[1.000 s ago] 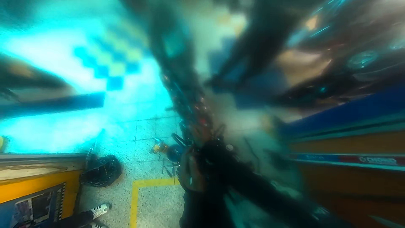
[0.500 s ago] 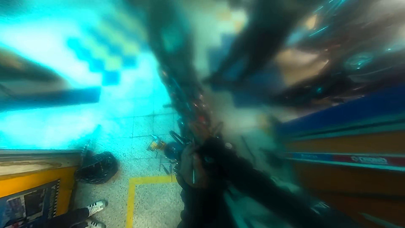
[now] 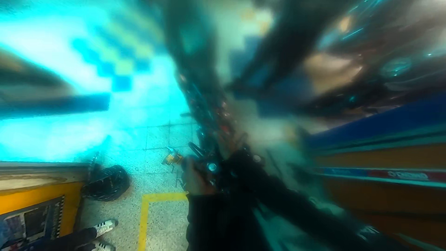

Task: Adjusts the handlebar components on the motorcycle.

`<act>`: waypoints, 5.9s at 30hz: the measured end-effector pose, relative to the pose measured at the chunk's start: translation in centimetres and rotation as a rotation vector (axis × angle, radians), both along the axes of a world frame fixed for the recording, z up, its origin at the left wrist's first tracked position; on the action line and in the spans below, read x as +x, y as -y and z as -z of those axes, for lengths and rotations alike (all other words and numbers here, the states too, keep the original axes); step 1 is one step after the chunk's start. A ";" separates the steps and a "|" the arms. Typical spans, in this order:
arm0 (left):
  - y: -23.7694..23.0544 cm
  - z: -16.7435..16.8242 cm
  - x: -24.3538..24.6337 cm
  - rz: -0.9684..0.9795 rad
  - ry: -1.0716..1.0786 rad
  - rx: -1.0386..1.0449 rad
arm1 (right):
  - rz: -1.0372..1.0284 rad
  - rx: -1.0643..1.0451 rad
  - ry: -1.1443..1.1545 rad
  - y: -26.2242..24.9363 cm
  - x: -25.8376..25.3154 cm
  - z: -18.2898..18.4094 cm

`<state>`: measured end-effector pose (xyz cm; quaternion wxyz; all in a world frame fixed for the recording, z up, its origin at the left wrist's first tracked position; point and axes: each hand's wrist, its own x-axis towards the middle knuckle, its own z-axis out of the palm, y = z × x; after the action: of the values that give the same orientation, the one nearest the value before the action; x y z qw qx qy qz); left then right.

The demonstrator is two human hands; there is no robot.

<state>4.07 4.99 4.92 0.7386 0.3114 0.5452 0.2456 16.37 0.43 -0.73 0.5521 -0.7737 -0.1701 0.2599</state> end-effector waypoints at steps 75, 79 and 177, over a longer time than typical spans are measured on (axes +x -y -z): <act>4.0 2.1 -4.7 0.117 0.417 0.598 | -0.260 0.321 -0.198 2.0 1.2 -0.3; 4.5 2.3 -4.4 -0.044 0.379 0.530 | -0.349 0.442 -0.154 2.2 1.4 0.1; -7.3 0.6 3.7 0.222 0.507 0.155 | -0.118 0.351 -0.181 4.7 1.1 -2.6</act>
<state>7.75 12.25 4.30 0.8476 0.3534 0.2854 0.2743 17.45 -4.26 1.88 0.6752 -0.6278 -0.2075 0.3269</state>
